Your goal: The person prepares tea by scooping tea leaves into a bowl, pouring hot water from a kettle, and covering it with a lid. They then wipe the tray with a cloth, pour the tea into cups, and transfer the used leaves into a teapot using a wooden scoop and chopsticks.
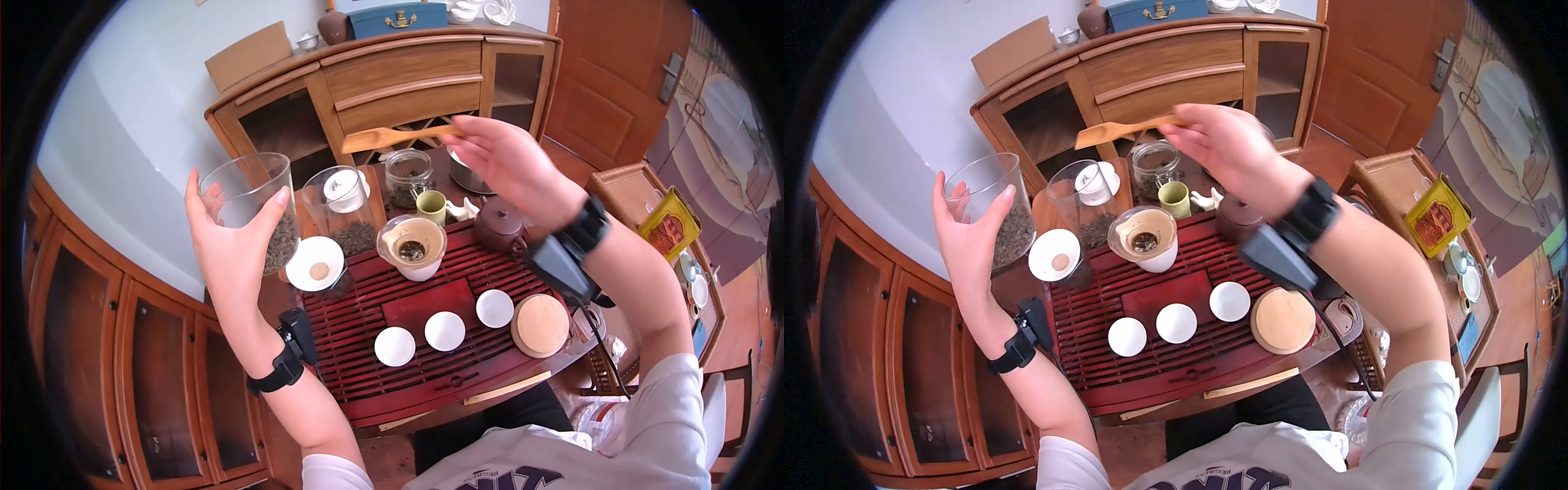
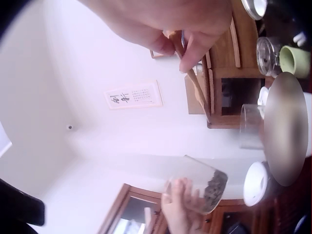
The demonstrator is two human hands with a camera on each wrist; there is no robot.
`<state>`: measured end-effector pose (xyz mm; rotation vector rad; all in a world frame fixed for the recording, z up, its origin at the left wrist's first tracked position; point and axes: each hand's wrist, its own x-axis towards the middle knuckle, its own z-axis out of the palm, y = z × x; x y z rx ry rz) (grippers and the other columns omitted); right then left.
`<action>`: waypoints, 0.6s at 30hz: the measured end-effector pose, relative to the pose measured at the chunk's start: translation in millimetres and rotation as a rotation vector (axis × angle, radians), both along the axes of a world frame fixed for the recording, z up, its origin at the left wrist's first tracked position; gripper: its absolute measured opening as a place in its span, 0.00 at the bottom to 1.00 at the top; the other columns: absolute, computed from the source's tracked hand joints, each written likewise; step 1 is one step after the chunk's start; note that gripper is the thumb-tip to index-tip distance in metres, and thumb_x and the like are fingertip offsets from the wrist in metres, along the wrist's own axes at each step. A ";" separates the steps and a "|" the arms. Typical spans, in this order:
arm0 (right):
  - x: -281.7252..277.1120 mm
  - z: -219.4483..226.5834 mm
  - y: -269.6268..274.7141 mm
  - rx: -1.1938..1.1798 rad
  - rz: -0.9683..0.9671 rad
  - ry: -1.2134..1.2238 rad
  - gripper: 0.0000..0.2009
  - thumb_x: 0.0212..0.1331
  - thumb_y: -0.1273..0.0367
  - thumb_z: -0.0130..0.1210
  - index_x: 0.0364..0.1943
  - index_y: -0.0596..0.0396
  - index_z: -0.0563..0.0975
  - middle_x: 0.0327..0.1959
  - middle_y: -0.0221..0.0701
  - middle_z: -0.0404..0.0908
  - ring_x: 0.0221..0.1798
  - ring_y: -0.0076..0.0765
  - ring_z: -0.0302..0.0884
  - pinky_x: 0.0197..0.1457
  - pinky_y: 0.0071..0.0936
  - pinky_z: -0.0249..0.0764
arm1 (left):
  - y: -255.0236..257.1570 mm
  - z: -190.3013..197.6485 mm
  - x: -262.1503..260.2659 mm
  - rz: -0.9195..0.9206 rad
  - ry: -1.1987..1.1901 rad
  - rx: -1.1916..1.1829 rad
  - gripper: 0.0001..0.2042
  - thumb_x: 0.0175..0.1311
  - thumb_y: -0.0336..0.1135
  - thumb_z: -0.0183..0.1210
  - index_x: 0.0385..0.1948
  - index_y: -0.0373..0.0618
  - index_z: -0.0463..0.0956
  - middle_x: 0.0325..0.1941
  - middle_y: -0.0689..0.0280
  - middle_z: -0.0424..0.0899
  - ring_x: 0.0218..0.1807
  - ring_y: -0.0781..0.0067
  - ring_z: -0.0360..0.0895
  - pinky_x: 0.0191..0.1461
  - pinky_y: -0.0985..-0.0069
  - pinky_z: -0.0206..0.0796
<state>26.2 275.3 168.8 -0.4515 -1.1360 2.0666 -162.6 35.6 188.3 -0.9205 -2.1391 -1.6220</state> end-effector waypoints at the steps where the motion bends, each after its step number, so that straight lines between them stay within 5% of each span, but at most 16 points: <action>1: -11.5 -1.2 1.1 0.096 -0.022 -0.017 0.11 0.65 0.73 0.56 0.46 0.67 0.75 0.43 0.44 0.82 0.45 0.36 0.85 0.50 0.24 0.84 | 1.1 -1.0 0.1 -0.004 0.009 0.006 0.53 0.44 0.40 0.78 0.72 0.36 0.53 0.68 0.40 0.66 0.72 0.49 0.64 0.71 0.58 0.58; 8: -90.2 5.3 3.4 0.345 0.014 -0.396 0.09 0.62 0.75 0.57 0.42 0.69 0.79 0.39 0.42 0.84 0.40 0.36 0.87 0.45 0.25 0.86 | 6.1 -0.4 8.1 -0.020 0.058 -0.029 0.53 0.43 0.40 0.79 0.72 0.37 0.53 0.68 0.39 0.66 0.72 0.50 0.63 0.72 0.58 0.57; 11: -108.0 8.3 1.4 0.276 0.098 -0.360 0.09 0.61 0.75 0.59 0.42 0.68 0.80 0.40 0.43 0.84 0.41 0.35 0.87 0.43 0.24 0.86 | 5.3 -0.4 8.8 -0.015 0.057 -0.025 0.53 0.43 0.40 0.79 0.72 0.38 0.53 0.67 0.41 0.67 0.72 0.50 0.63 0.71 0.59 0.57; 13: -117.2 6.7 -0.1 0.272 0.094 -0.363 0.08 0.58 0.76 0.60 0.39 0.69 0.81 0.36 0.43 0.85 0.37 0.34 0.87 0.40 0.24 0.86 | 5.8 0.5 9.8 -0.008 0.060 -0.028 0.53 0.43 0.40 0.79 0.72 0.38 0.53 0.67 0.42 0.67 0.72 0.51 0.64 0.71 0.59 0.57; 15: -124.9 3.9 0.3 0.452 0.123 -0.487 0.04 0.51 0.79 0.60 0.25 0.69 0.81 0.26 0.42 0.86 0.27 0.32 0.87 0.32 0.24 0.85 | 6.0 0.2 10.1 -0.002 0.061 -0.032 0.53 0.43 0.40 0.79 0.72 0.37 0.53 0.67 0.42 0.68 0.71 0.51 0.64 0.71 0.60 0.57; 18: -134.9 -5.8 -1.5 0.519 0.201 -0.558 0.03 0.49 0.79 0.60 0.23 0.68 0.82 0.25 0.41 0.85 0.26 0.31 0.86 0.31 0.25 0.85 | 8.0 -0.6 12.1 -0.033 0.063 -0.007 0.53 0.42 0.40 0.79 0.72 0.37 0.53 0.67 0.42 0.68 0.71 0.51 0.64 0.71 0.60 0.58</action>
